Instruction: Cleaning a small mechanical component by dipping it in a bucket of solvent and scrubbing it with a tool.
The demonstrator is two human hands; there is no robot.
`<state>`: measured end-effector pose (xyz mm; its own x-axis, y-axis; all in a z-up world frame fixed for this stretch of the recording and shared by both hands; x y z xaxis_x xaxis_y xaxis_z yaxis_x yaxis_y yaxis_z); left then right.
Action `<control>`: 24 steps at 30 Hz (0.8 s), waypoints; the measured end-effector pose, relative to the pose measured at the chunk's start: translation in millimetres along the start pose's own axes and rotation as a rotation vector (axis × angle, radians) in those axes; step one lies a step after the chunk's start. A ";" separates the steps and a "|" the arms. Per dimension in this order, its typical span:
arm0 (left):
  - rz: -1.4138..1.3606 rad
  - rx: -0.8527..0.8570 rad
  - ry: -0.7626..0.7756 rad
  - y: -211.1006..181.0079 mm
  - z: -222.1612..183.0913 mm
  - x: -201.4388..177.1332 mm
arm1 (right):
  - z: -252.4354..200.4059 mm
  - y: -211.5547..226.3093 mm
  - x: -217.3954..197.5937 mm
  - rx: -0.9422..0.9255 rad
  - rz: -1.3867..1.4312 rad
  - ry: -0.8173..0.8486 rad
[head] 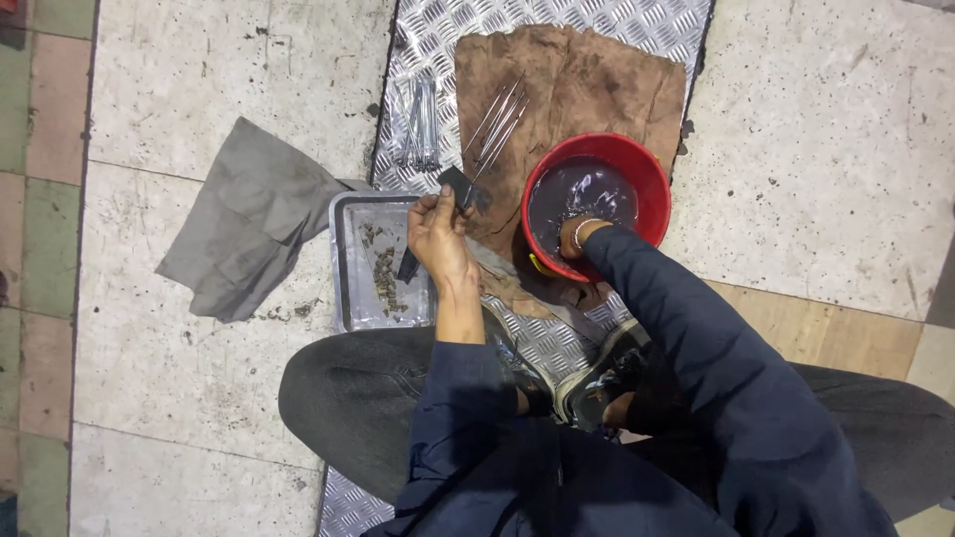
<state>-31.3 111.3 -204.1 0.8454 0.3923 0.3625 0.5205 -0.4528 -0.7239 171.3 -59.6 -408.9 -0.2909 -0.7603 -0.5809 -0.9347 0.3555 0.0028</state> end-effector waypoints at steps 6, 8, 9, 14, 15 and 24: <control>0.014 -0.017 0.044 0.2 -5.2 4.8 | -42.2 17.4 -38.7 0.122 0.066 -0.023; 0.009 -0.021 0.046 -2.1 -5.5 4.4 | -75.0 27.6 -74.7 0.170 0.086 -0.054; 0.004 -0.028 0.047 -3.0 -5.6 3.8 | -91.6 31.9 -92.7 0.222 0.105 -0.083; 0.009 -0.031 0.043 -2.2 -0.6 0.6 | -0.7 -7.0 15.1 0.153 0.069 -0.077; 0.017 -0.030 0.044 -1.8 -1.0 3.0 | 49.4 -13.1 32.0 0.112 0.013 -0.091; 0.037 -0.036 0.045 -0.8 -3.2 3.0 | 55.6 -17.1 42.7 0.125 0.087 0.026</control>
<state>-28.8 110.2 -200.5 0.8685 0.3384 0.3622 0.4917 -0.4950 -0.7164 186.2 -68.0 -479.0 -0.3766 -0.7370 -0.5613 -0.8733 0.4845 -0.0503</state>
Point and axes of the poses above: each hand's wrist, its own z-axis towards the middle knuckle, its own x-axis out of the palm, y = z × x, the point moved 3 cm from there along z, towards the middle knuckle, and after that the axes turned 10 degrees about -y, right-handed, at the moved point
